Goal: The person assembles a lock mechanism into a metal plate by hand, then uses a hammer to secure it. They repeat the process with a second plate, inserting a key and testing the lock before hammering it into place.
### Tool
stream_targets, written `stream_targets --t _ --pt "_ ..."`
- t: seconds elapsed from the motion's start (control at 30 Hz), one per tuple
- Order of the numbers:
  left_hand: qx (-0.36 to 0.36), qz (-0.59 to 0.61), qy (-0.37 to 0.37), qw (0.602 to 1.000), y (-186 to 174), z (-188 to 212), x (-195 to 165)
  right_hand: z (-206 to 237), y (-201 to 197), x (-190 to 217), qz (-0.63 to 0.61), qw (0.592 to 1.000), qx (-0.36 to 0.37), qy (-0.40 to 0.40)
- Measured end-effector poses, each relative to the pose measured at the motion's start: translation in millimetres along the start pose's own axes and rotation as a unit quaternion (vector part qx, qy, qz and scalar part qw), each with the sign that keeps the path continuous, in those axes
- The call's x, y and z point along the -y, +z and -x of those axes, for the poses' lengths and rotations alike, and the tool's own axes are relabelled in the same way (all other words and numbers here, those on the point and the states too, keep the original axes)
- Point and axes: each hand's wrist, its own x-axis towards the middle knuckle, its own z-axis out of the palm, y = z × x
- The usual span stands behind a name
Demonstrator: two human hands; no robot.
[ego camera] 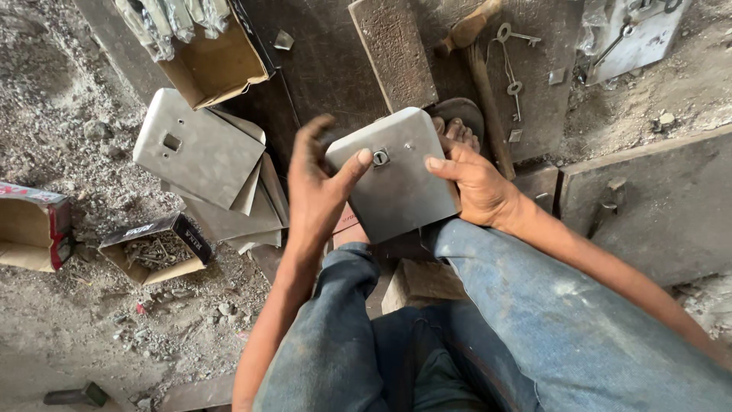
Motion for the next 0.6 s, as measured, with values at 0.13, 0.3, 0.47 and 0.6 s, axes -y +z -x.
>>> stream_targets --t 0.13,0.3,0.47,0.6 --pt "0.042 0.263 -0.101 0.958 10.7 -2.7 30.1 -5.3 7.4 9.5 0.140 0.990 0.014 -0.017" --pt "0.028 0.153 -0.042 0.987 12.1 -3.3 41.4 -19.5 26.0 21.9 0.215 0.976 -0.020 -0.021" --pt "0.007 0.175 0.039 0.984 8.7 -22.7 33.1 -48.1 40.6 50.7 0.485 0.856 -0.038 -0.174" --pt "-0.012 0.207 0.066 0.976 5.9 -51.7 20.0 -73.1 43.0 89.4 0.562 0.801 -0.047 -0.201"
